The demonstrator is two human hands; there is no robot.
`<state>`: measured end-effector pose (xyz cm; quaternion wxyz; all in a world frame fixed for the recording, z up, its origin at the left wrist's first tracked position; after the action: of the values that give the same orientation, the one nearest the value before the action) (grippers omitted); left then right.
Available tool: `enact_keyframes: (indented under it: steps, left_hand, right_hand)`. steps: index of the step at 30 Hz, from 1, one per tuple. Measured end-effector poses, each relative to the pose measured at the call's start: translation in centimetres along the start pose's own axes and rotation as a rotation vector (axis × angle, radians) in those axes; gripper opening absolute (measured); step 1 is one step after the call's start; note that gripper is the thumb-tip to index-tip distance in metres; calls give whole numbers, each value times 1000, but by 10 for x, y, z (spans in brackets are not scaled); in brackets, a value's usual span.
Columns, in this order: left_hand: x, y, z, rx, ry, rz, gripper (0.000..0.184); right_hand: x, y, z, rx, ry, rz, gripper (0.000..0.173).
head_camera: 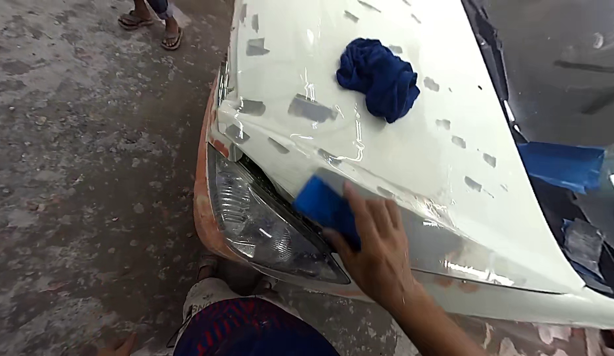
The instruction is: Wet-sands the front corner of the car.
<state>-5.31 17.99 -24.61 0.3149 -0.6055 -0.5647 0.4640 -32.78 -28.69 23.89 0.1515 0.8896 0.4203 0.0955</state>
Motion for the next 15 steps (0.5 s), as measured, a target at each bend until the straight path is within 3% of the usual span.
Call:
enact_keyframes:
  steps: [4,7,9,11,15]
  left_hand:
    - [-32,15,-12,-37,-111,107,51]
    - [-55,27,-19,-39,-82,164,48]
    - [-74,25,-34,-89,-55,234,51]
    - [-107,14,-53,-188,-36,357,56]
    - [-188,-29,-73,-302,30,628,56]
  right_hand:
    - [-6,31,8,-36,-17,-53,43]
    - [-2,59,11,-48,-68,27,44]
    - [19,36,12,-9,-72,10,49]
    - [28,15,13,12,-71,-46,50]
    - [7,49,16,-48,-100,2,44]
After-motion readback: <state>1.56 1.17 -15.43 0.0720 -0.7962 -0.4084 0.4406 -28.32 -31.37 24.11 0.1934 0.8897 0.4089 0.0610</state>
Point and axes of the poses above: each hand's wrist, its own y-axis towards the middle knuckle, its own z-axis out of the palm, x = y × z, the point moved 9 cm from there along y, towards the middle knuckle, and after that the axes turned 1 degree about -y, right-handed, at the moved point
